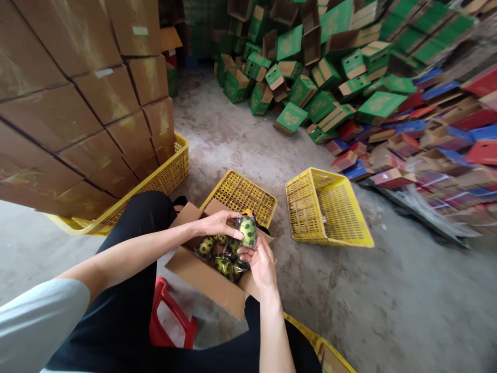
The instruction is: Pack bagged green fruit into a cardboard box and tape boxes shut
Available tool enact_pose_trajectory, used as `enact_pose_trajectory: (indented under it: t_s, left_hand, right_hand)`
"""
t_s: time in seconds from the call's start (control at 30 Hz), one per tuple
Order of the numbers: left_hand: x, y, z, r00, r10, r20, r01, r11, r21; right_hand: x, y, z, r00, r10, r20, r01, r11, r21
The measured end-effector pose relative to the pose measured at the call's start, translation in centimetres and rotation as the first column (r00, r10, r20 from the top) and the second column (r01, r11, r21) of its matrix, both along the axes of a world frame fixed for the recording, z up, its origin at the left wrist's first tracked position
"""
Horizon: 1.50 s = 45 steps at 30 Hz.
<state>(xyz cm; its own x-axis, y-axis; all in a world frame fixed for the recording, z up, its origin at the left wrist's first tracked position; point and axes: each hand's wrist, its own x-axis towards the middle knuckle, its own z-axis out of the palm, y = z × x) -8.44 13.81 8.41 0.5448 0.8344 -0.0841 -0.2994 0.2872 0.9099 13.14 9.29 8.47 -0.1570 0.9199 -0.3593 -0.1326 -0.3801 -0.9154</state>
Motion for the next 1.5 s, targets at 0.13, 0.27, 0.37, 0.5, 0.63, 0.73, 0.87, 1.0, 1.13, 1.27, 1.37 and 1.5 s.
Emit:
enact_pose_trajectory:
  t_s: [0.13,0.27,0.37,0.5,0.63,0.73,0.87,1.0,1.13,1.27,1.37,1.5]
  left_hand:
    - [0.0,-0.1,0.2,0.997,0.059,-0.041,-0.06,0.998,-0.026]
    - [0.0,-0.2,0.2,0.982,0.152,-0.108,-0.151,0.988,0.015]
    - [0.1,-0.3,0.0,0.973,0.172,-0.153,-0.163,0.984,0.069]
    - [0.4,-0.7,-0.4,0.981,0.123,-0.154,-0.104,0.987,0.125]
    - [0.7,-0.9,-0.7,0.996,0.025,-0.081,-0.014,0.992,0.126]
    - [0.7,-0.6,-0.8,0.995,0.006,-0.098,0.003,0.996,0.094]
    - [0.5,-0.2,-0.9,0.997,0.013,-0.078,-0.009,0.999,0.052]
    - [0.4,-0.2,-1.1,0.998,-0.006,-0.067,0.005,1.0,-0.015]
    - [0.3,-0.2,-1.0,0.999,0.008,-0.033,-0.01,0.997,-0.078]
    - [0.0,-0.1,-0.3,0.998,0.04,-0.049,-0.043,0.998,-0.054]
    - [-0.1,-0.1,0.3,0.996,0.038,-0.076,-0.039,0.999,-0.021]
    - [-0.3,-0.2,0.7,0.994,0.055,-0.097,-0.05,0.997,0.056]
  right_hand:
    - [0.5,0.3,-0.1,0.973,0.021,0.229,-0.045,0.994,0.102]
    - [0.8,0.5,0.5,0.932,-0.069,0.356,-0.015,0.974,0.227]
    - [0.6,0.4,0.8,0.931,-0.116,0.347,0.008,0.955,0.297]
    - [0.4,0.4,0.9,0.935,-0.153,0.32,0.044,0.945,0.325]
    - [0.8,0.4,0.8,0.942,-0.126,0.312,0.034,0.958,0.285]
    - [1.1,0.3,0.3,0.947,-0.17,0.274,0.103,0.965,0.242]
    - [1.2,0.4,-0.2,0.947,-0.288,0.143,0.257,0.945,0.203]
    - [1.0,0.7,0.3,0.923,-0.385,0.013,0.38,0.916,0.126]
    - [0.8,0.9,1.1,0.922,-0.384,-0.05,0.387,0.918,0.091]
    - [0.7,0.9,1.5,0.945,-0.326,-0.021,0.326,0.937,0.129]
    - [0.7,0.7,1.3,0.961,-0.275,0.002,0.274,0.956,0.102]
    - [1.0,0.6,1.0,0.982,-0.185,0.031,0.184,0.982,0.041]
